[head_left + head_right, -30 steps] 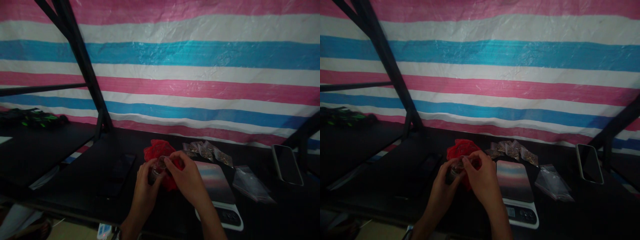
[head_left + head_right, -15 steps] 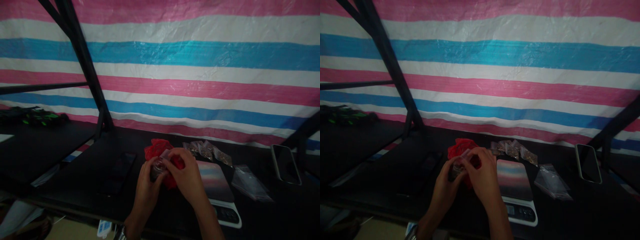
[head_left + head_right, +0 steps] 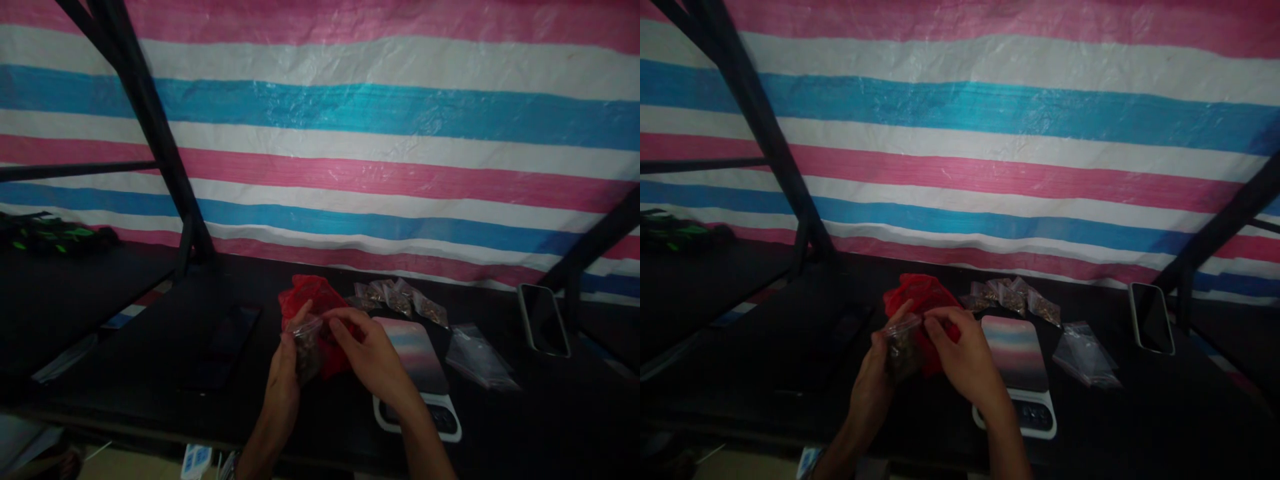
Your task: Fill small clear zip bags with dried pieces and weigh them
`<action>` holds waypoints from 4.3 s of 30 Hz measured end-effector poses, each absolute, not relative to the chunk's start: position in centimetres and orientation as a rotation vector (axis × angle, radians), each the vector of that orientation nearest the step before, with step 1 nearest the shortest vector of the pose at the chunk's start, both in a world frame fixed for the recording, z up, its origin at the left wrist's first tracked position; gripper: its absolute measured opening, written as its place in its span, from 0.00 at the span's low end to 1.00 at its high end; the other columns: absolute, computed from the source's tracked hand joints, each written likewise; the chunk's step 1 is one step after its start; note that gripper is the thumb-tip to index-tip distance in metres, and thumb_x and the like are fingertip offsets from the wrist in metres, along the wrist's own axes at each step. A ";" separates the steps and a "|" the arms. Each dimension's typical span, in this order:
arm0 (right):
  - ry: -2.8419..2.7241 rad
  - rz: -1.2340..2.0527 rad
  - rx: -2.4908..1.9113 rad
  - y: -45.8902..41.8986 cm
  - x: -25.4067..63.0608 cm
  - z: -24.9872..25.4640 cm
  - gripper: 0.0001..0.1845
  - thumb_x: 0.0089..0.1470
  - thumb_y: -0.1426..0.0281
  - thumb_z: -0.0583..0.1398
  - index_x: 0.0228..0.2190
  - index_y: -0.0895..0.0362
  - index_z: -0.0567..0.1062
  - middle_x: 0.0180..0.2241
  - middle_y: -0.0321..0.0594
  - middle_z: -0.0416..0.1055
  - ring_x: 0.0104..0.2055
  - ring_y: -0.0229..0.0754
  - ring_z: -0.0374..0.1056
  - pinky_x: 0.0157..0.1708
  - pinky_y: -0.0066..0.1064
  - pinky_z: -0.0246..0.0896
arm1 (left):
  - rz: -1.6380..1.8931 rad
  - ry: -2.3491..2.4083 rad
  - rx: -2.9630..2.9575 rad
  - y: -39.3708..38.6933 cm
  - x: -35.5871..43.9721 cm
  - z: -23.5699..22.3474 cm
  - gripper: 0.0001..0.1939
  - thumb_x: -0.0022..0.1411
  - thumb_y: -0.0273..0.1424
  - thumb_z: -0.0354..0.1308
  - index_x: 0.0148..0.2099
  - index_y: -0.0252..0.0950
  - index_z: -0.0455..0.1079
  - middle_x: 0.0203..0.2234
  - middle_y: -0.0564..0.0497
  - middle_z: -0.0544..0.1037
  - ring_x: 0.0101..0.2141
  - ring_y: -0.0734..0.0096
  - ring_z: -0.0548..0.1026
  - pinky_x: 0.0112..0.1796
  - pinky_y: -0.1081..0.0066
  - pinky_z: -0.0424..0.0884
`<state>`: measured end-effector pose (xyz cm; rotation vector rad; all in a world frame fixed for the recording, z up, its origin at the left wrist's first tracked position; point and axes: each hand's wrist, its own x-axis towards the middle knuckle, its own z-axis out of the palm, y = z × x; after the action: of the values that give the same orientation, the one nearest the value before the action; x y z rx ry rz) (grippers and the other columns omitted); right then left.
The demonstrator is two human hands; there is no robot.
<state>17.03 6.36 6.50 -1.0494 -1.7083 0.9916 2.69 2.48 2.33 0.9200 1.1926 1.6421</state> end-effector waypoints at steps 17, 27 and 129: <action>-1.445 0.633 -1.602 8.0 31.4 4.3 0.17 0.51 0.54 0.64 0.28 0.54 0.82 0.31 0.47 0.82 0.35 0.53 0.77 0.40 0.41 0.69 | 1.811 1.523 1.935 0.5 6.5 0.2 0.21 0.80 0.40 0.44 0.66 0.43 0.69 0.54 0.44 0.68 0.54 0.57 0.70 0.55 0.56 0.69; -1.364 0.461 -1.686 8.0 33.8 3.7 0.25 0.57 0.48 0.58 0.30 0.54 0.84 0.36 0.51 0.86 0.41 0.60 0.80 0.44 0.44 0.69 | 2.045 1.521 2.137 0.4 5.3 -0.4 0.14 0.76 0.34 0.49 0.58 0.40 0.71 0.49 0.44 0.73 0.48 0.56 0.73 0.46 0.58 0.70; -1.435 0.892 -1.487 6.2 26.4 9.8 0.23 0.48 0.48 0.68 0.30 0.55 0.86 0.32 0.44 0.84 0.33 0.48 0.76 0.31 0.32 0.67 | 1.584 1.619 1.352 -0.3 5.5 0.2 0.24 0.76 0.46 0.52 0.66 0.42 0.72 0.58 0.41 0.82 0.55 0.58 0.82 0.54 0.60 0.78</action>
<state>26.43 6.22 9.79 -1.4869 -1.4351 0.8915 5.46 -0.28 0.23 1.3520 1.6185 1.5839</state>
